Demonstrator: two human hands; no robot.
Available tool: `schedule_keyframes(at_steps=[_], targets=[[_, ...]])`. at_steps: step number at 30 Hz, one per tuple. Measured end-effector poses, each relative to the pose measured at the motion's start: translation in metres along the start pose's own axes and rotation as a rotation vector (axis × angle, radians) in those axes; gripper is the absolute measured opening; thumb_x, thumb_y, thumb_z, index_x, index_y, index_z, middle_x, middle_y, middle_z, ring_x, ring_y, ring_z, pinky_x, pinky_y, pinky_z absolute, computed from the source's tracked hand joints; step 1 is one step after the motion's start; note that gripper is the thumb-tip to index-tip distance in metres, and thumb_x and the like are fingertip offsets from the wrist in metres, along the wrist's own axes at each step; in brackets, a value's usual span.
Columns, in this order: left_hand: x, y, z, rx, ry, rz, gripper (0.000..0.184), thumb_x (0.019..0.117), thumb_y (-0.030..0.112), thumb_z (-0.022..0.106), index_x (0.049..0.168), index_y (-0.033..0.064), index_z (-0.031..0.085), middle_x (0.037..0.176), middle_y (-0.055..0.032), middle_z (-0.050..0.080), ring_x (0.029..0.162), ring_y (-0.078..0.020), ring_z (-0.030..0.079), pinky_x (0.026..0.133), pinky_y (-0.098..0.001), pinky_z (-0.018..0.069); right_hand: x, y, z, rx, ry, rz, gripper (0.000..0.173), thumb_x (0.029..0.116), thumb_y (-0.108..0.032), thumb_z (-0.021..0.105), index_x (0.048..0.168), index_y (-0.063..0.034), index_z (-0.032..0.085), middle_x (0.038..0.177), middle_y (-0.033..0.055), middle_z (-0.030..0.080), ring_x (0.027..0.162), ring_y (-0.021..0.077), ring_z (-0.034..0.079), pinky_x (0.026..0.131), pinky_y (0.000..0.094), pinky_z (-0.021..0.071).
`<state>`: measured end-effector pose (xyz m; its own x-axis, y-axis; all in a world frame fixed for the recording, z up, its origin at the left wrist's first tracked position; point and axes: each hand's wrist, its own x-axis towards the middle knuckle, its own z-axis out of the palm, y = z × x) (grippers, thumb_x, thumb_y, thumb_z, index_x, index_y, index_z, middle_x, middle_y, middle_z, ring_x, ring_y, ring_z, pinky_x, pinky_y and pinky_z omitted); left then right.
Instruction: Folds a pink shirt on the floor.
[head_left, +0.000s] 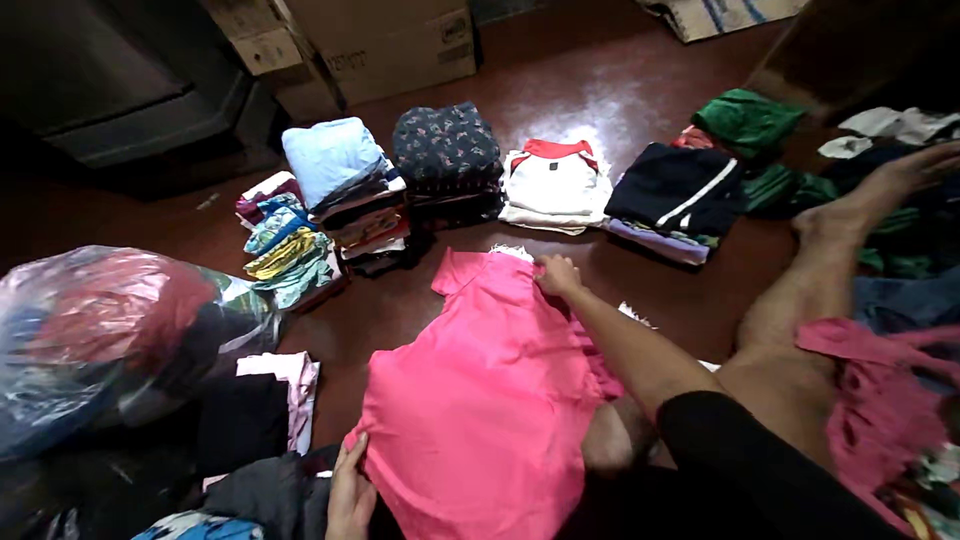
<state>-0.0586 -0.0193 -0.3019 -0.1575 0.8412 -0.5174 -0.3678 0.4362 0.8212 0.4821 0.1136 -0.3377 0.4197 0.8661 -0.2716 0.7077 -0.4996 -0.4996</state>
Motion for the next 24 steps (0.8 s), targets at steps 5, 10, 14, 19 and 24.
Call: schedule_keyframes(at_steps=[5, 10, 14, 19, 24], targets=[[-0.001, 0.041, 0.011, -0.267, -0.074, 0.025, 0.021, 0.1069, 0.024, 0.044, 0.112, 0.0145, 0.062, 0.099, -0.0023, 0.074, 0.094, -0.0147, 0.073, 0.084, -0.04, 0.063, -0.009, -0.006, -0.028, 0.315, -0.074, 0.024, 0.019, 0.095, -0.014, 0.067, 0.103, 0.0022, 0.069, 0.103, 0.0248, 0.068, 0.101, 0.0405, 0.065, 0.088, 0.0625, 0.0498], [0.006, 0.1, 0.032, -0.016, -0.078, 0.261, 0.028, 0.1039, 0.016, 0.05, 0.131, 0.0124, 0.053, 0.103, -0.0016, 0.072, 0.092, -0.0122, 0.072, 0.078, -0.0346, 0.0638, -0.025, 0.025, -0.095, 0.646, 0.047, -0.098, 0.022, 0.0916, -0.007, 0.068, 0.112, 0.0003, 0.064, 0.099, 0.0166, 0.067, 0.089, 0.0249, 0.065, 0.08, 0.0474, 0.0552], [0.01, 0.168, 0.064, 0.193, -0.174, 0.552, 0.023, 0.1009, 0.009, 0.054, 0.124, 0.0083, 0.054, 0.096, 0.0021, 0.07, 0.084, -0.0091, 0.07, 0.075, -0.0307, 0.0624, -0.066, 0.024, -0.191, 0.658, 0.067, -0.215, 0.048, 0.0927, 0.001, 0.063, 0.138, -0.0093, 0.054, 0.098, 0.015, 0.07, 0.079, 0.0206, 0.068, 0.075, 0.0433, 0.059], [0.018, 0.235, 0.113, 0.309, -0.149, 0.661, 0.022, 0.0981, 0.004, 0.057, 0.118, 0.0144, 0.054, 0.085, 0.0085, 0.065, 0.062, 0.001, 0.059, 0.056, -0.017, 0.0521, -0.101, 0.02, -0.288, 0.46, 0.156, -0.313, 0.033, 0.0973, -0.002, 0.064, 0.13, -0.0078, 0.061, 0.101, 0.0133, 0.071, 0.078, 0.0178, 0.068, 0.073, 0.0406, 0.059], [0.024, 0.273, 0.147, 0.276, -0.253, 0.647, 0.05, 0.0994, 0.005, 0.05, 0.144, 0.0269, 0.05, 0.095, 0.0076, 0.066, 0.071, -0.0017, 0.063, 0.062, -0.0211, 0.0557, -0.118, 0.019, -0.339, 0.706, 0.316, -0.292, 0.027, 0.0984, -0.01, 0.065, 0.125, -0.0129, 0.061, 0.099, 0.0013, 0.068, 0.074, 0.0071, 0.064, 0.07, 0.0289, 0.0576]])
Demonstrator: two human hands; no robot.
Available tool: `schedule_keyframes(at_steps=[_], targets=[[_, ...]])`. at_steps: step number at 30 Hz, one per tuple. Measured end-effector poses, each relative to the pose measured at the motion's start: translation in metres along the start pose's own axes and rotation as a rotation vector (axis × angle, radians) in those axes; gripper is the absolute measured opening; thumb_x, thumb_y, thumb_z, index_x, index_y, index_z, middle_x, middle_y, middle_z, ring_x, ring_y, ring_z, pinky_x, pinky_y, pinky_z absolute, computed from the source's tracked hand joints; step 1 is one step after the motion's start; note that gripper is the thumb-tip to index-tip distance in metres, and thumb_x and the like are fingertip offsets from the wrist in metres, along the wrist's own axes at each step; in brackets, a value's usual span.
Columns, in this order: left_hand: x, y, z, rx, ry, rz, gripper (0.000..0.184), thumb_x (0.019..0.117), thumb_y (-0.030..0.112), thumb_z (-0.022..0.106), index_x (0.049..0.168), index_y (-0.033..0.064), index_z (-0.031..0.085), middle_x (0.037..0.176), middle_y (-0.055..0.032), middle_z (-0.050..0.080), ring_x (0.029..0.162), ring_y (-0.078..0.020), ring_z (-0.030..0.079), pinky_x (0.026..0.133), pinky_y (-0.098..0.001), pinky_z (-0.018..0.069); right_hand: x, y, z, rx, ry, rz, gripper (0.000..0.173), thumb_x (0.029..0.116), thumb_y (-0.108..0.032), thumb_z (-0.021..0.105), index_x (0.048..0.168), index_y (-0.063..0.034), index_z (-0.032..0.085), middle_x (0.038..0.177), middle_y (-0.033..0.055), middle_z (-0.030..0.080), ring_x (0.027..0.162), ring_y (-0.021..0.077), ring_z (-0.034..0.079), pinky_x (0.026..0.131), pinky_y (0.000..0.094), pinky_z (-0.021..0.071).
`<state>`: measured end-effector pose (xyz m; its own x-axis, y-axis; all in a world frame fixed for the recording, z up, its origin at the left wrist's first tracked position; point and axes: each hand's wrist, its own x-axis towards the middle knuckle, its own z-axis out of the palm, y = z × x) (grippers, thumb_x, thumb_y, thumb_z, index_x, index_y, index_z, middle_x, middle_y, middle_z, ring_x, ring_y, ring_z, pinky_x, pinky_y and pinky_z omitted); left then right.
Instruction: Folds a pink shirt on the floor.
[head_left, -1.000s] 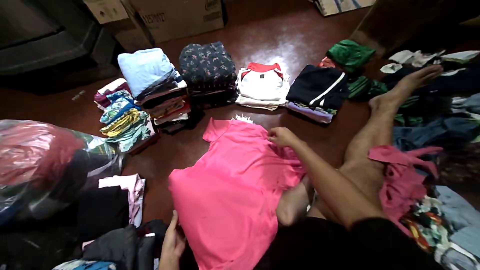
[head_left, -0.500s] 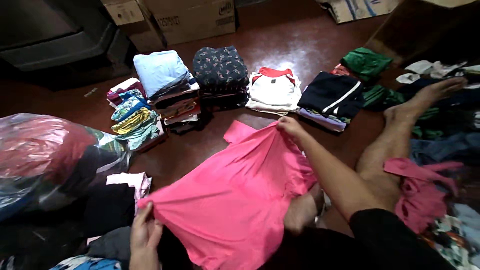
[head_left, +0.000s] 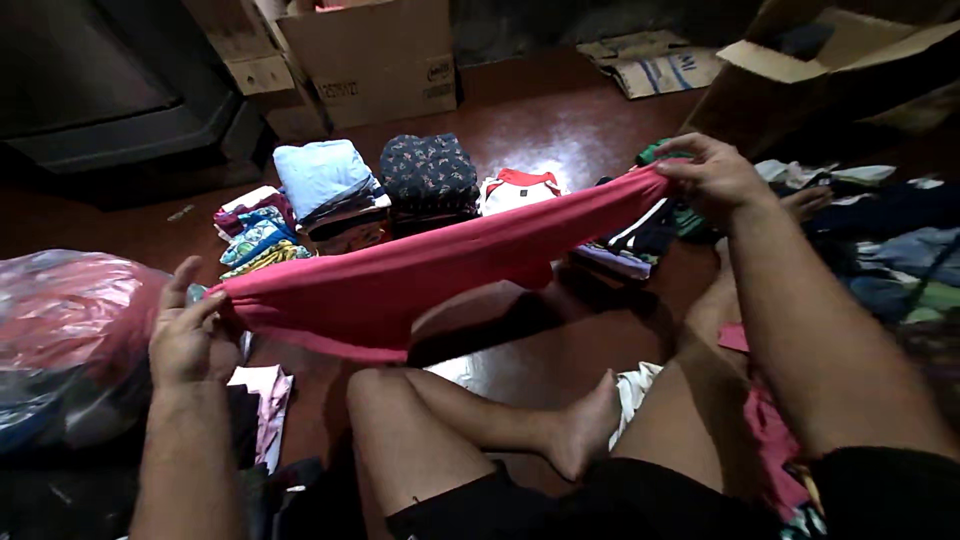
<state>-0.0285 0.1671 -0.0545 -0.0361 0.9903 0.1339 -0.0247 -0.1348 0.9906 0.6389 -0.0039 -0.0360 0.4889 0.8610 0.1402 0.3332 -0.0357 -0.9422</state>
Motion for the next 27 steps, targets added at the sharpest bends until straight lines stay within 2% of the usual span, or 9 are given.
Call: schedule_keyframes(at_steps=[4, 6, 8, 11, 14, 18, 21, 24, 27], targets=[[0.003, 0.011, 0.006, 0.06, -0.046, 0.025, 0.026, 0.1019, 0.012, 0.053, 0.123, 0.0168, 0.067, 0.099, 0.0079, 0.07, 0.074, -0.0015, 0.064, 0.064, -0.0202, 0.0554, -0.009, -0.024, -0.008, 0.306, 0.155, -0.009, 0.015, 0.1025, -0.014, 0.059, 0.116, -0.0194, 0.061, 0.095, -0.0061, 0.068, 0.078, 0.0064, 0.067, 0.072, 0.0286, 0.0604], [-0.002, 0.014, 0.009, 0.091, -0.038, 0.05, 0.027, 0.1001, 0.01, 0.058, 0.125, 0.0149, 0.067, 0.098, 0.0063, 0.069, 0.074, -0.0024, 0.063, 0.066, -0.0208, 0.0553, -0.011, -0.026, -0.014, 0.341, 0.167, -0.012, 0.015, 0.1034, -0.018, 0.058, 0.117, -0.0206, 0.064, 0.092, -0.0071, 0.069, 0.077, 0.0056, 0.067, 0.069, 0.0264, 0.0595], [-0.007, 0.015, 0.008, 0.124, -0.062, 0.079, 0.033, 0.0978, 0.005, 0.062, 0.131, 0.011, 0.064, 0.108, 0.002, 0.071, 0.087, -0.0071, 0.069, 0.079, -0.0278, 0.0604, -0.011, -0.026, -0.022, 0.282, 0.146, -0.029, 0.016, 0.1032, -0.018, 0.058, 0.117, -0.0184, 0.066, 0.092, -0.0086, 0.07, 0.075, 0.002, 0.066, 0.067, 0.0223, 0.0584], [-0.014, 0.013, 0.005, 0.246, -0.081, 0.16, 0.047, 0.088, -0.004, 0.07, 0.133, 0.0083, 0.064, 0.112, -0.0002, 0.072, 0.09, -0.0063, 0.07, 0.081, -0.0273, 0.0609, -0.02, -0.029, -0.025, 0.097, 0.099, -0.082, 0.02, 0.0982, -0.008, 0.063, 0.117, -0.0132, 0.067, 0.093, -0.0079, 0.07, 0.067, -0.0028, 0.061, 0.062, 0.0159, 0.0546], [-0.023, 0.013, -0.001, 0.479, -0.059, 0.232, 0.046, 0.0863, 0.0, 0.075, 0.131, 0.007, 0.067, 0.116, -0.0053, 0.072, 0.093, -0.0064, 0.07, 0.084, -0.0282, 0.0599, -0.031, -0.037, -0.025, -0.287, 0.067, -0.158, 0.038, 0.0819, 0.004, 0.078, 0.117, -0.0056, 0.07, 0.101, 0.0099, 0.07, 0.081, 0.0141, 0.066, 0.076, 0.0354, 0.0585], [-0.032, 0.013, -0.014, 0.782, -0.067, 0.307, 0.031, 0.0943, 0.015, 0.073, 0.124, 0.0065, 0.072, 0.112, -0.0122, 0.074, 0.094, -0.0155, 0.071, 0.089, -0.0405, 0.0579, -0.035, -0.032, -0.029, -0.739, -0.041, -0.267, 0.025, 0.0856, -0.001, 0.08, 0.109, -0.0091, 0.078, 0.1, 0.0201, 0.074, 0.094, 0.0395, 0.07, 0.086, 0.0696, 0.0506], [-0.03, 0.015, -0.019, 0.933, -0.1, 0.351, 0.024, 0.0986, 0.02, 0.068, 0.118, 0.0082, 0.074, 0.107, -0.014, 0.074, 0.093, -0.0227, 0.072, 0.088, -0.0514, 0.0567, -0.032, -0.023, -0.031, -0.807, -0.083, -0.251, 0.016, 0.0903, -0.004, 0.077, 0.105, -0.0085, 0.079, 0.101, 0.0201, 0.074, 0.099, 0.0424, 0.069, 0.089, 0.0723, 0.0473], [-0.016, 0.013, -0.018, 1.116, -0.165, 0.395, 0.02, 0.1018, 0.019, 0.064, 0.111, 0.006, 0.075, 0.103, -0.0203, 0.073, 0.094, -0.0402, 0.07, 0.086, -0.0701, 0.0499, -0.018, -0.01, -0.028, -0.809, -0.12, -0.235, 0.01, 0.0922, -0.006, 0.076, 0.102, -0.0049, 0.078, 0.099, 0.0209, 0.073, 0.097, 0.0419, 0.069, 0.088, 0.0707, 0.0481], [0.016, 0.011, -0.003, 1.251, -0.255, 0.374, 0.019, 0.1031, 0.016, 0.062, 0.111, 0.0025, 0.073, 0.105, -0.0261, 0.071, 0.098, -0.0504, 0.067, 0.085, -0.0773, 0.0454, 0.007, -0.001, -0.018, -0.846, -0.164, -0.266, 0.011, 0.0943, -0.007, 0.073, 0.103, -0.0004, 0.076, 0.104, 0.0252, 0.07, 0.102, 0.0449, 0.066, 0.092, 0.0694, 0.0467]])
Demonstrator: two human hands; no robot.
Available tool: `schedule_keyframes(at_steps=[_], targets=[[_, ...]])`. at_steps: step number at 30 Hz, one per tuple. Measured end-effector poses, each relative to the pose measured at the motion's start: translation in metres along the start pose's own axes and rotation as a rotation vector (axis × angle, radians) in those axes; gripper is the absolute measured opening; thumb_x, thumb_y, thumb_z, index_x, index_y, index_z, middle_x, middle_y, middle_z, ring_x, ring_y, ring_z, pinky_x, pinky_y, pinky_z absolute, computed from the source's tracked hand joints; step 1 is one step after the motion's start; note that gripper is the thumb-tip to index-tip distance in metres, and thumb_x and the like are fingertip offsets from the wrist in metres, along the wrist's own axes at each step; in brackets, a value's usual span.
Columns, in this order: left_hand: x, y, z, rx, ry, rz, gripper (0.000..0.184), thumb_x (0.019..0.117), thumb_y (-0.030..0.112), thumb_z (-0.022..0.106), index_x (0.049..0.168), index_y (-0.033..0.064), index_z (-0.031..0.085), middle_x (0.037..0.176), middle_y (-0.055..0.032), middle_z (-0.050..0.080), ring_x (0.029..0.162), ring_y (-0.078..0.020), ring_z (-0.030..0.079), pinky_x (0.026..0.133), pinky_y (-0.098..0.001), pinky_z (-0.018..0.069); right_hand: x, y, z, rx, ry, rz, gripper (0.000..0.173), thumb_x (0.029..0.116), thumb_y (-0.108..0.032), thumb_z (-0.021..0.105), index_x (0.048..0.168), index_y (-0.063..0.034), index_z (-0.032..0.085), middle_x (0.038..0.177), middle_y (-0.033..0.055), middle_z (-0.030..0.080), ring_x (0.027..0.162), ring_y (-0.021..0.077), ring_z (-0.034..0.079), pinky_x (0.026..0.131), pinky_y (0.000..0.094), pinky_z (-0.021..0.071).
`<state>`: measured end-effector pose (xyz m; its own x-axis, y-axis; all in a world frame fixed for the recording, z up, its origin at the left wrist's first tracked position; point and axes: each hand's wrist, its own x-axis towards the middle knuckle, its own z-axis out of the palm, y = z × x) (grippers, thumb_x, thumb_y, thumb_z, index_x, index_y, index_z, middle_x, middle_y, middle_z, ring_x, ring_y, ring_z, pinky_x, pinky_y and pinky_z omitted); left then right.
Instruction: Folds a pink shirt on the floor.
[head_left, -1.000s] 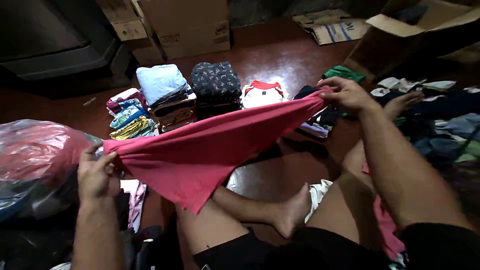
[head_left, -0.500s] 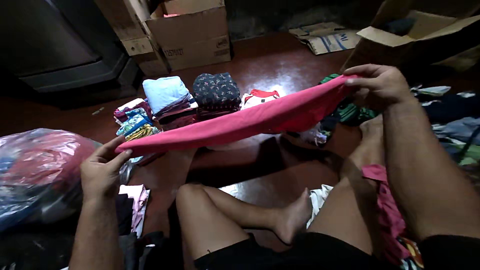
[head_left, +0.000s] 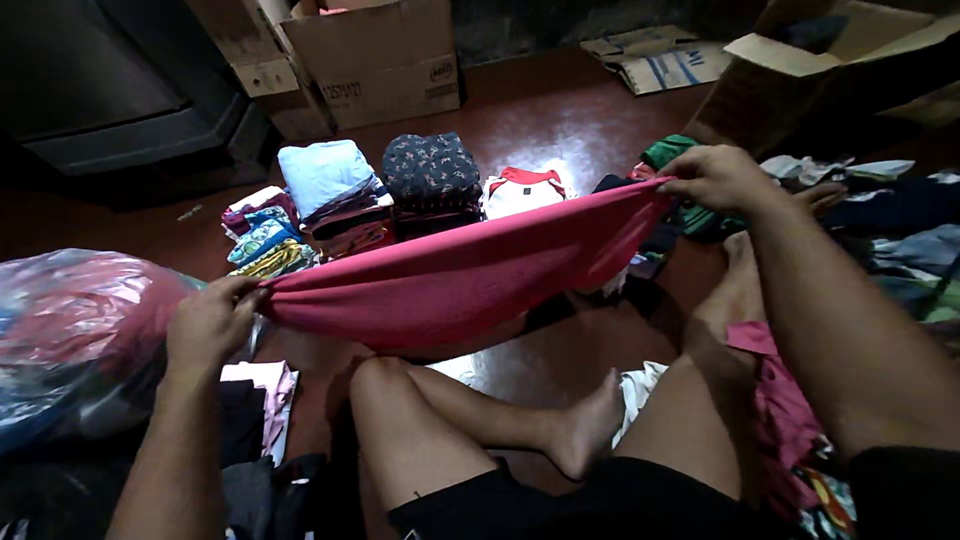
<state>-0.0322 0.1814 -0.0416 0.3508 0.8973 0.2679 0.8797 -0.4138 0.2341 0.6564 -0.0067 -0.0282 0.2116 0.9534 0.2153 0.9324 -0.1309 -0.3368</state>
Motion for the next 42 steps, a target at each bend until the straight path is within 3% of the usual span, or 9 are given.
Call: schedule_keyframes(at_steps=[4, 8, 11, 14, 18, 26, 33, 36, 42], targets=[[0.058, 0.006, -0.006, -0.06, -0.03, -0.07, 0.027, 0.1052, 0.016, 0.057, 0.117, -0.0057, 0.068, 0.118, -0.0339, 0.063, 0.116, -0.0532, 0.059, 0.099, -0.0737, 0.0419, 0.04, -0.009, 0.003, -0.032, 0.112, -0.014, 0.016, 0.0948, -0.005, 0.069, 0.108, 0.0039, 0.072, 0.121, 0.0309, 0.063, 0.119, 0.0497, 0.058, 0.1, 0.0692, 0.0436], [0.073, 0.007, -0.03, -0.148, 0.157, -0.065, 0.032, 0.1053, 0.021, 0.054, 0.125, -0.002, 0.065, 0.126, -0.0307, 0.062, 0.117, -0.0453, 0.061, 0.102, -0.066, 0.0452, 0.049, -0.026, -0.021, 0.012, 0.348, 0.069, 0.031, 0.1012, -0.017, 0.057, 0.126, -0.0003, 0.067, 0.123, 0.0296, 0.066, 0.118, 0.0461, 0.063, 0.103, 0.0659, 0.0438], [0.065, -0.034, -0.021, -0.262, 0.297, 0.061, 0.032, 0.1035, 0.029, 0.057, 0.127, 0.0089, 0.065, 0.121, -0.0161, 0.064, 0.096, -0.0208, 0.069, 0.084, -0.041, 0.0599, 0.035, -0.015, -0.025, 0.099, 0.556, 0.02, 0.031, 0.098, -0.023, 0.058, 0.122, -0.0081, 0.07, 0.118, 0.0165, 0.07, 0.106, 0.022, 0.067, 0.097, 0.0396, 0.0525], [0.023, -0.038, -0.003, -0.368, 0.295, 0.135, 0.031, 0.0997, 0.014, 0.058, 0.127, -0.0001, 0.064, 0.12, -0.0198, 0.063, 0.097, -0.0209, 0.067, 0.087, -0.0387, 0.0577, -0.004, -0.008, -0.002, 0.222, 0.61, -0.118, 0.028, 0.0954, -0.015, 0.062, 0.119, -0.0017, 0.069, 0.117, 0.0171, 0.067, 0.101, 0.015, 0.065, 0.09, 0.0301, 0.0535], [-0.033, -0.052, 0.064, -0.321, 0.167, 0.083, 0.027, 0.0961, 0.003, 0.058, 0.12, -0.0048, 0.067, 0.121, -0.0255, 0.064, 0.108, -0.0335, 0.065, 0.094, -0.0505, 0.0534, -0.068, -0.012, 0.086, 0.299, 0.459, -0.118, 0.023, 0.0889, -0.002, 0.066, 0.109, 0.0068, 0.07, 0.119, 0.0261, 0.066, 0.113, 0.0316, 0.064, 0.1, 0.0434, 0.0529], [-0.111, -0.11, 0.243, -0.105, -0.356, -0.131, 0.023, 0.0963, 0.008, 0.062, 0.115, 0.0077, 0.076, 0.124, -0.0216, 0.067, 0.118, -0.0372, 0.063, 0.104, -0.0569, 0.0499, -0.153, 0.022, 0.32, 0.124, -0.163, 0.2, 0.017, 0.0913, -0.012, 0.069, 0.106, -0.0127, 0.078, 0.128, 0.0161, 0.066, 0.123, 0.0382, 0.058, 0.103, 0.0594, 0.0487], [-0.149, -0.102, 0.246, -0.004, -0.527, -0.183, 0.02, 0.0941, 0.011, 0.067, 0.111, 0.0072, 0.076, 0.129, -0.0217, 0.064, 0.122, -0.0402, 0.06, 0.102, -0.0615, 0.0494, -0.164, -0.003, 0.294, -0.131, -0.477, 0.27, 0.013, 0.085, -0.015, 0.074, 0.097, -0.0112, 0.078, 0.124, 0.0171, 0.066, 0.125, 0.0442, 0.054, 0.096, 0.0682, 0.0449], [-0.133, -0.098, 0.232, -0.006, -0.76, -0.274, 0.03, 0.0932, 0.025, 0.071, 0.119, 0.0087, 0.075, 0.139, -0.0226, 0.058, 0.133, -0.0417, 0.052, 0.11, -0.0623, 0.0425, -0.153, -0.023, 0.272, -0.215, -0.652, 0.346, 0.035, 0.0784, -0.033, 0.082, 0.097, -0.004, 0.075, 0.129, 0.0231, 0.062, 0.131, 0.0486, 0.048, 0.099, 0.073, 0.0392], [-0.099, -0.079, 0.247, -0.111, -0.491, -0.076, 0.034, 0.1007, 0.023, 0.057, 0.131, 0.0146, 0.069, 0.147, -0.0171, 0.055, 0.137, -0.0417, 0.049, 0.112, -0.0621, 0.0391, -0.11, -0.057, 0.323, 0.138, -0.426, 0.184, 0.044, 0.0935, -0.04, 0.071, 0.13, -0.015, 0.068, 0.14, 0.016, 0.06, 0.132, 0.0391, 0.053, 0.103, 0.0652, 0.0452]])
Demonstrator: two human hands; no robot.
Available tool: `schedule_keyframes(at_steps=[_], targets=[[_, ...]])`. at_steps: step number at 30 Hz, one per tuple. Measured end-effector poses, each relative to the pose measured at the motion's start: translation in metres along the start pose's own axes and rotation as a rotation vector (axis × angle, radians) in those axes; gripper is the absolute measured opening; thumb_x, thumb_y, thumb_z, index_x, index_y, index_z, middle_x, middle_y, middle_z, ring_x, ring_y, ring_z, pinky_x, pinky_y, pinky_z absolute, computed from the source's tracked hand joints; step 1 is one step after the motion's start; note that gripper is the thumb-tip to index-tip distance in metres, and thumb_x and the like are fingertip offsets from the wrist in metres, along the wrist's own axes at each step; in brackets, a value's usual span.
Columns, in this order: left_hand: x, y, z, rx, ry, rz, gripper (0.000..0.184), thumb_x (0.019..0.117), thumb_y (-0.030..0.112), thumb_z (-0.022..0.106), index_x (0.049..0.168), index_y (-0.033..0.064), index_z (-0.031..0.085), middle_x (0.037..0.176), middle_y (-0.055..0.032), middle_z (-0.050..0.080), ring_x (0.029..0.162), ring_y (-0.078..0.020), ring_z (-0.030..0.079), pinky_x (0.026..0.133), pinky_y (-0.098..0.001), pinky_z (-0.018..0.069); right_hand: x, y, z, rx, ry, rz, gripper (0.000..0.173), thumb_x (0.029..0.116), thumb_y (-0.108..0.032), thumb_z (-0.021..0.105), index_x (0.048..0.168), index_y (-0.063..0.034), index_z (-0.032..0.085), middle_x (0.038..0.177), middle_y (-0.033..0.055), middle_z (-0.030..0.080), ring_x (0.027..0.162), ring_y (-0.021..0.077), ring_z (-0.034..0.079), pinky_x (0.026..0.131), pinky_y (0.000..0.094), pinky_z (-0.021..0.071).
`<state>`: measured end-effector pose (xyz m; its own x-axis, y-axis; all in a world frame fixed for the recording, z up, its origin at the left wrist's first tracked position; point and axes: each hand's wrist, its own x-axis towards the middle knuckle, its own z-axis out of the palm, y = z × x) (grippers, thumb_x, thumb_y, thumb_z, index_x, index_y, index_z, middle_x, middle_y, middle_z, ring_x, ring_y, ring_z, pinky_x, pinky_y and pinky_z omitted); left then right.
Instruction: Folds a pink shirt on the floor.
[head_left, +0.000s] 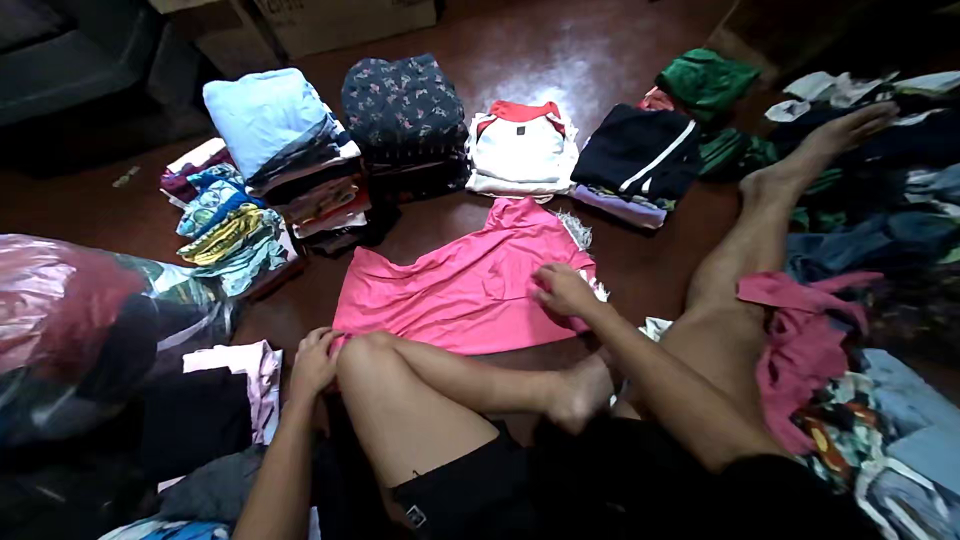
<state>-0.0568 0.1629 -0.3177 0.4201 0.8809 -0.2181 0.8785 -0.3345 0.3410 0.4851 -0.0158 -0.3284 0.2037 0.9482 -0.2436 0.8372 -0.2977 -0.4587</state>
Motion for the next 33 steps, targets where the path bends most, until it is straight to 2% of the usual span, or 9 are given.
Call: schedule_keyframes(at_steps=[3, 6, 9, 12, 17, 23, 26, 29, 33], targets=[[0.031, 0.003, 0.009, -0.013, -0.124, 0.057, 0.045, 0.1048, 0.028, 0.05, 0.149, 0.0233, 0.055, 0.164, -0.0127, 0.037, 0.151, -0.0386, 0.033, 0.118, -0.0639, 0.0301, 0.032, -0.005, 0.022, -0.004, -0.005, -0.004, 0.06, 0.0938, -0.051, 0.066, 0.148, -0.0274, 0.055, 0.166, 0.0105, 0.034, 0.153, 0.038, 0.028, 0.113, 0.0716, 0.0292], [0.058, 0.01, 0.007, 0.031, -0.223, 0.023, 0.051, 0.1062, 0.037, 0.051, 0.156, 0.026, 0.046, 0.169, -0.0121, 0.025, 0.153, -0.0419, 0.026, 0.117, -0.066, 0.0298, 0.039, 0.004, 0.018, -0.059, 0.036, 0.088, 0.064, 0.0969, -0.052, 0.062, 0.155, -0.0297, 0.047, 0.169, 0.01, 0.026, 0.157, 0.038, 0.018, 0.118, 0.0717, 0.02], [0.079, 0.026, 0.002, 0.078, -0.173, 0.062, 0.046, 0.1038, 0.033, 0.058, 0.148, 0.0208, 0.056, 0.162, -0.0169, 0.039, 0.147, -0.043, 0.037, 0.114, -0.0656, 0.0357, 0.034, 0.022, 0.008, -0.047, 0.112, 0.143, 0.065, 0.0941, -0.047, 0.068, 0.151, -0.0229, 0.051, 0.166, 0.0157, 0.032, 0.153, 0.0421, 0.026, 0.116, 0.0724, 0.0254], [0.097, 0.042, 0.004, 0.106, -0.148, 0.195, 0.032, 0.0973, 0.033, 0.067, 0.126, 0.0209, 0.071, 0.141, -0.0148, 0.058, 0.133, -0.041, 0.05, 0.104, -0.0655, 0.0424, 0.032, 0.031, -0.006, 0.009, 0.197, 0.178, 0.063, 0.0886, -0.039, 0.077, 0.144, -0.0169, 0.057, 0.157, 0.0175, 0.045, 0.143, 0.0446, 0.041, 0.107, 0.0727, 0.0362], [0.106, 0.04, 0.014, 0.121, -0.354, 0.262, 0.038, 0.0903, 0.04, 0.076, 0.119, 0.0149, 0.072, 0.119, -0.0129, 0.069, 0.121, -0.0369, 0.059, 0.102, -0.0613, 0.0464, 0.034, 0.028, -0.005, 0.096, 0.298, 0.336, 0.067, 0.0866, -0.029, 0.08, 0.146, -0.0112, 0.053, 0.134, 0.0247, 0.06, 0.124, 0.0496, 0.054, 0.096, 0.0753, 0.0409], [0.108, 0.038, 0.01, 0.296, -0.454, 0.306, 0.033, 0.091, 0.04, 0.075, 0.116, 0.0187, 0.074, 0.128, -0.0164, 0.064, 0.125, -0.0419, 0.055, 0.098, -0.0655, 0.0459, 0.033, 0.023, -0.007, 0.131, 0.342, 0.324, 0.014, 0.0849, -0.02, 0.08, 0.096, -0.0138, 0.076, 0.105, 0.0161, 0.07, 0.107, 0.042, 0.061, 0.092, 0.071, 0.0425], [0.112, 0.041, 0.013, 0.367, -0.455, 0.3, 0.033, 0.0879, 0.037, 0.078, 0.116, 0.0216, 0.075, 0.133, -0.0191, 0.061, 0.129, -0.046, 0.051, 0.097, -0.0704, 0.0438, 0.033, 0.023, -0.01, 0.192, 0.368, 0.279, 0.018, 0.0874, -0.02, 0.078, 0.1, -0.0089, 0.073, 0.105, 0.0188, 0.068, 0.103, 0.0408, 0.064, 0.088, 0.0668, 0.0502], [0.112, 0.048, 0.01, 0.44, -0.483, 0.318, 0.029, 0.0901, 0.035, 0.076, 0.116, 0.0211, 0.075, 0.131, -0.0187, 0.062, 0.127, -0.0451, 0.053, 0.098, -0.0699, 0.0434, 0.043, 0.024, -0.012, 0.152, 0.276, 0.327, 0.043, 0.0894, -0.035, 0.078, 0.122, -0.0091, 0.067, 0.111, 0.0193, 0.069, 0.108, 0.042, 0.064, 0.093, 0.0698, 0.0467], [0.112, 0.058, -0.005, 0.397, -0.568, 0.354, 0.026, 0.0937, 0.028, 0.071, 0.114, 0.0133, 0.074, 0.124, -0.0168, 0.067, 0.121, -0.0395, 0.061, 0.097, -0.0655, 0.0483, 0.058, 0.022, -0.015, 0.071, 0.219, 0.35, 0.021, 0.0874, -0.03, 0.078, 0.1, -0.0133, 0.075, 0.099, 0.0153, 0.073, 0.102, 0.04, 0.066, 0.092, 0.0701, 0.0446]])
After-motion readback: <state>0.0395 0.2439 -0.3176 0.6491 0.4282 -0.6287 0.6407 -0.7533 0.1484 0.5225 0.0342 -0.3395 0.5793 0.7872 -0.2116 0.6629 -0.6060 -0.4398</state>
